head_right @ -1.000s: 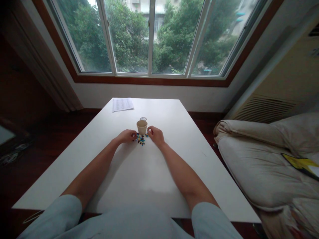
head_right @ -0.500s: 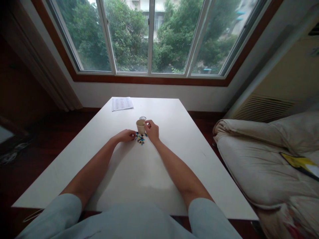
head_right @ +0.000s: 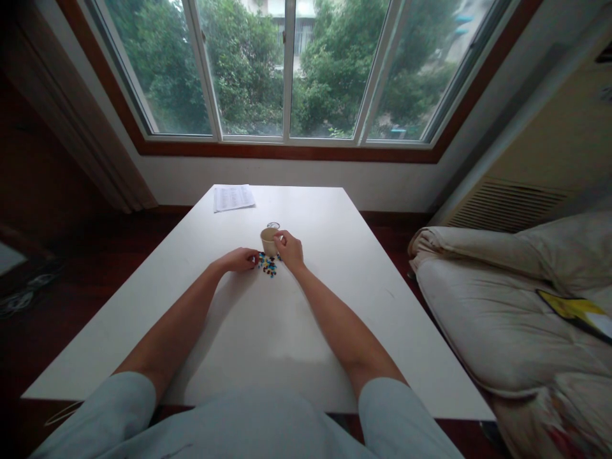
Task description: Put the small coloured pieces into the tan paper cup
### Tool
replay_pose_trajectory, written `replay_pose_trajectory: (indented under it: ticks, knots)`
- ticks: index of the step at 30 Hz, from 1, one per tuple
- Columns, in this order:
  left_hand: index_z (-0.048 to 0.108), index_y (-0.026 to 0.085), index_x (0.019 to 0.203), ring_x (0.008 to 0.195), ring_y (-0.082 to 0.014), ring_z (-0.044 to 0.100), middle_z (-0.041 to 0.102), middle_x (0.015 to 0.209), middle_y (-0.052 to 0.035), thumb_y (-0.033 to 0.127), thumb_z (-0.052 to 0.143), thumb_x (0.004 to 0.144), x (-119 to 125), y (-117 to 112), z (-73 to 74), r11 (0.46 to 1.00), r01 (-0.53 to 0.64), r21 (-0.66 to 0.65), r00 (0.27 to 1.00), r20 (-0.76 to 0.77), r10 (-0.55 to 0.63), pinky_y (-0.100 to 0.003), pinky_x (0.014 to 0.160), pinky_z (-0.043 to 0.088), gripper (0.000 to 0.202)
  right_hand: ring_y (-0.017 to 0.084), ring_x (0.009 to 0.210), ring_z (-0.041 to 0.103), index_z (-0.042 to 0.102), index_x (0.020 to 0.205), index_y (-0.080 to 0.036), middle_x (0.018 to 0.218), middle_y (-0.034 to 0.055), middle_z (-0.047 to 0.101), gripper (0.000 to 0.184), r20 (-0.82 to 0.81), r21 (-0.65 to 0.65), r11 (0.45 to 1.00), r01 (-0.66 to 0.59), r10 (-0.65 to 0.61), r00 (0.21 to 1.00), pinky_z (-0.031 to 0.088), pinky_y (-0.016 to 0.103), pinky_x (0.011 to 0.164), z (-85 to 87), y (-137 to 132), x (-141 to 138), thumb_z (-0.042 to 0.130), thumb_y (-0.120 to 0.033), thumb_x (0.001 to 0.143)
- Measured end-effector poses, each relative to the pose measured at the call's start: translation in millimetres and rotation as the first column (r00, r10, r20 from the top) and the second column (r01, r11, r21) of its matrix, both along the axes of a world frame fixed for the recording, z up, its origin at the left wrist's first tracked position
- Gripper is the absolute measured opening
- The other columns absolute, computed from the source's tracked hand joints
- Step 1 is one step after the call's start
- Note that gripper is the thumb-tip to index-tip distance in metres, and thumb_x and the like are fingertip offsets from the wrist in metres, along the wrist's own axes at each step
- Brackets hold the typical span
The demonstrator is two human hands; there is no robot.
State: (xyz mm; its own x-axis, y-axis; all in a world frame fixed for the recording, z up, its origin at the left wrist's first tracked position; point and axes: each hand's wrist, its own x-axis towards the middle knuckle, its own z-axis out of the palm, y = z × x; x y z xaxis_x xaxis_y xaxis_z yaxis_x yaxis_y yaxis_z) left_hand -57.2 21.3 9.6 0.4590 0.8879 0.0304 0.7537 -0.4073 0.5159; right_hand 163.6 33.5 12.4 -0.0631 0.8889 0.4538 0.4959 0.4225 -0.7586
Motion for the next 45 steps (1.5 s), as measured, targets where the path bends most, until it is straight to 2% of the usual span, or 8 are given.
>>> replay_pose_trajectory:
  ticks: [4, 8, 16, 24, 31, 45]
  knots:
    - [0.072, 0.024, 0.079, 0.061, -0.0151, 0.055, 0.068, 0.072, -0.0019, 0.023, 0.061, 0.067, 0.6, -0.2, -1.6, 1.000, 0.003, 0.015, 1.000, -0.025, -0.003, -0.024, 0.057, 0.033, 0.016, 0.012, 0.058, 0.043, 0.066, 0.103, -0.019, 0.061, -0.0034, 0.045, 0.033, -0.034, 0.039, 0.999, -0.004, 0.005, 0.999, 0.034, 0.022, 0.058, -1.8, -2.2, 3.3, 0.047, -0.043, 0.091]
    - [0.072, 0.024, 0.083, 0.061, -0.0148, 0.055, 0.067, 0.073, -0.0018, 0.026, 0.062, 0.070, 2.7, 0.3, -3.6, 1.000, 0.008, 0.009, 0.998, -0.059, -0.008, -0.024, 0.056, 0.033, 0.016, 0.012, 0.058, 0.041, 0.065, 0.104, -0.018, 0.062, -0.0029, 0.045, 0.037, -0.068, 0.060, 0.995, 0.078, -0.074, 0.995, 0.034, 0.022, 0.058, -11.0, 2.9, 15.6, 0.042, -0.044, 0.092]
    - [0.071, 0.024, 0.093, 0.066, -0.0138, 0.058, 0.070, 0.080, -0.0014, 0.026, 0.055, 0.081, 3.9, -1.3, -0.1, 0.999, -0.023, 0.035, 0.991, -0.131, 0.027, -0.023, 0.060, 0.036, 0.021, 0.013, 0.058, 0.043, 0.068, 0.098, -0.017, 0.061, -0.0016, 0.051, 0.038, -0.054, -0.003, 0.984, 0.178, -0.178, 0.983, 0.035, 0.023, 0.059, -32.2, 17.7, 39.7, 0.044, -0.045, 0.089]
    - [0.072, 0.022, 0.090, 0.070, -0.0147, 0.058, 0.070, 0.081, -0.0030, 0.024, 0.055, 0.079, -2.3, -0.4, 3.5, 0.995, -0.069, 0.076, 0.990, -0.120, 0.077, -0.023, 0.063, 0.037, 0.020, 0.012, 0.057, 0.045, 0.069, 0.097, -0.019, 0.061, -0.0018, 0.051, 0.033, 0.034, 0.054, 0.995, 0.084, -0.086, 0.996, 0.035, 0.024, 0.060, -34.8, 12.7, 34.5, 0.045, -0.040, 0.090]
    - [0.071, 0.023, 0.091, 0.068, -0.0153, 0.057, 0.069, 0.080, -0.0020, 0.034, 0.061, 0.076, -2.3, 1.8, -4.1, 0.999, -0.044, 0.020, 0.989, -0.140, 0.046, -0.024, 0.060, 0.036, 0.021, 0.013, 0.058, 0.045, 0.069, 0.095, -0.019, 0.062, -0.0013, 0.053, 0.031, 0.052, 0.058, 0.996, 0.071, -0.074, 0.996, 0.035, 0.024, 0.060, -37.5, 15.2, 35.7, 0.047, -0.038, 0.089]
    - [0.071, 0.023, 0.094, 0.070, -0.0156, 0.059, 0.071, 0.084, -0.0034, 0.028, 0.056, 0.081, 2.9, 0.5, -3.6, 0.998, -0.020, 0.058, 0.987, -0.161, 0.029, -0.024, 0.063, 0.037, 0.021, 0.013, 0.059, 0.046, 0.070, 0.094, -0.019, 0.064, -0.0008, 0.056, 0.030, 0.080, 0.046, 0.998, 0.042, -0.046, 0.996, 0.036, 0.024, 0.061, -39.3, 16.1, 35.8, 0.047, -0.037, 0.088]
